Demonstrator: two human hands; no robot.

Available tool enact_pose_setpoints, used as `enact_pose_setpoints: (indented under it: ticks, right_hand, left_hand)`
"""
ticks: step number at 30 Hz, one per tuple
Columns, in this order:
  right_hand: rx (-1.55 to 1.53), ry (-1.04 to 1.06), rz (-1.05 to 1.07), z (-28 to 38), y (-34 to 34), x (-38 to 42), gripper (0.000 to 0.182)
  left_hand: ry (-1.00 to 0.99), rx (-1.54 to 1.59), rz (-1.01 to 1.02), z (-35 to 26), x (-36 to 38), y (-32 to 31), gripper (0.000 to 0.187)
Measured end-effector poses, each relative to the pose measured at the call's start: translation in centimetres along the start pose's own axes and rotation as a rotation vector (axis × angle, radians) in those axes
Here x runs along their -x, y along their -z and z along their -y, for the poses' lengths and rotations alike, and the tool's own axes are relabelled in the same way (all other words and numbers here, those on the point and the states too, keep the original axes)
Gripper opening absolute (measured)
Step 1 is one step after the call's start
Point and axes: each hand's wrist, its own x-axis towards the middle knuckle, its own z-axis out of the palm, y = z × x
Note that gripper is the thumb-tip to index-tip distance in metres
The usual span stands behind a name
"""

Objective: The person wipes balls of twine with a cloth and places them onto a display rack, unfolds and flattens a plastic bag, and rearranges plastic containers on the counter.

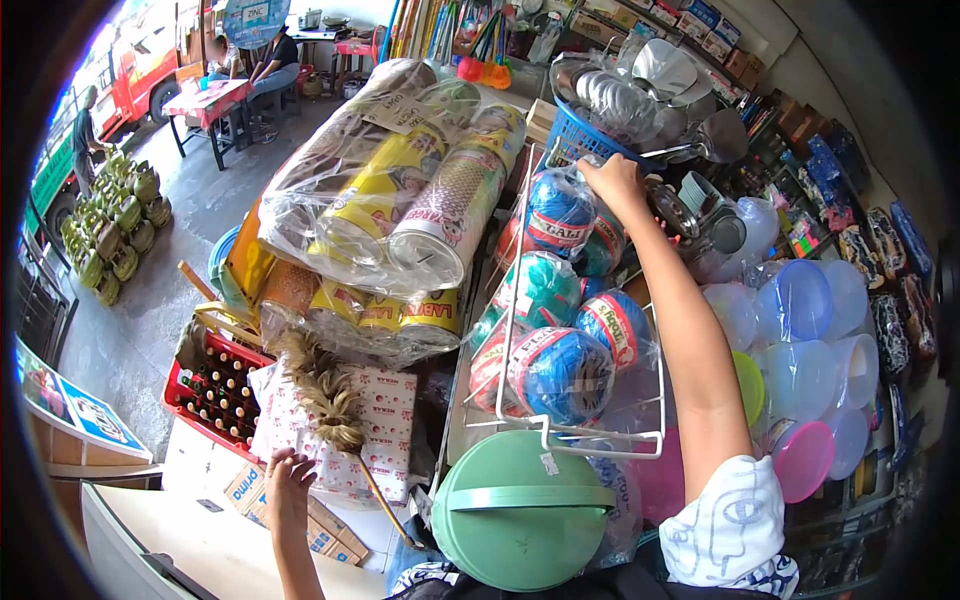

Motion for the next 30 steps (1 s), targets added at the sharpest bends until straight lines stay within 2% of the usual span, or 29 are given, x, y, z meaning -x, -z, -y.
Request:
enact_pose_setpoints:
  ticks: [4, 6, 7, 8, 10, 12, 14, 15, 17, 20, 24, 25, 28, 30]
  right_hand:
    - [-0.076, 0.102, -0.07, -3.0, -1.5, -2.2, 0.057]
    - [-0.164, 0.112, 0.007, -4.4, -1.8, -3.0, 0.054]
    - [-0.25, 0.087, 0.117, -5.5, -2.3, -4.1, 0.05]
    - [-0.25, 0.086, 0.116, -6.1, -2.7, -4.5, 0.05]
    - [-0.437, 0.127, 0.142, -6.9, -3.3, -5.2, 0.045]
    - [-0.114, 0.214, 0.115, -5.2, -0.4, -4.1, 0.053]
    - [0.152, 0.174, 0.157, -2.5, 2.2, -2.3, 0.062]
    - [0.154, 0.173, 0.161, -1.8, 2.4, -1.4, 0.062]
    - [0.216, 0.138, 0.213, -1.2, 2.5, 0.2, 0.074]
    - [0.129, 0.15, 0.183, -2.3, 0.8, -0.9, 0.077]
    - [-0.099, 0.084, 0.211, -3.9, -1.8, -2.7, 0.06]
    - [-0.173, 0.06, 0.297, -3.8, -1.0, -2.3, 0.056]
    - [-0.11, 0.109, 0.414, -5.4, -2.1, -4.3, 0.058]
    - [-0.059, 0.147, 0.33, -5.7, -1.5, -3.9, 0.053]
  left_hand:
    - [-0.028, 0.017, -0.019, 0.6, -0.4, 1.4, 0.015]
    - [-0.016, 0.015, -0.061, 0.9, -0.5, 1.6, 0.016]
    - [-0.016, 0.017, -0.06, 1.0, -0.5, 1.5, 0.016]
    - [0.0, 0.022, -0.063, 1.0, -0.4, 1.2, 0.017]
    - [0.013, 0.024, -0.065, 0.8, -0.5, 0.9, 0.017]
    - [0.011, 0.013, -0.061, 0.8, -0.5, 0.8, 0.018]
    - [0.013, 0.001, -0.076, 0.8, -0.5, 1.1, 0.018]
    - [0.011, -0.004, -0.091, 0.9, -0.5, 1.3, 0.018]
    - [0.019, -0.004, -0.11, 1.2, -0.6, 1.8, 0.018]
    - [0.058, 0.023, -0.13, 1.6, -0.6, 1.8, 0.019]
    - [0.128, 0.079, -0.153, 2.2, -0.8, 2.3, 0.02]
    - [0.13, 0.079, -0.153, 2.4, -0.9, 2.5, 0.02]
    - [0.131, 0.081, -0.151, 2.6, -1.2, 3.1, 0.021]
    - [0.149, 0.082, -0.15, 2.6, -1.2, 3.3, 0.022]
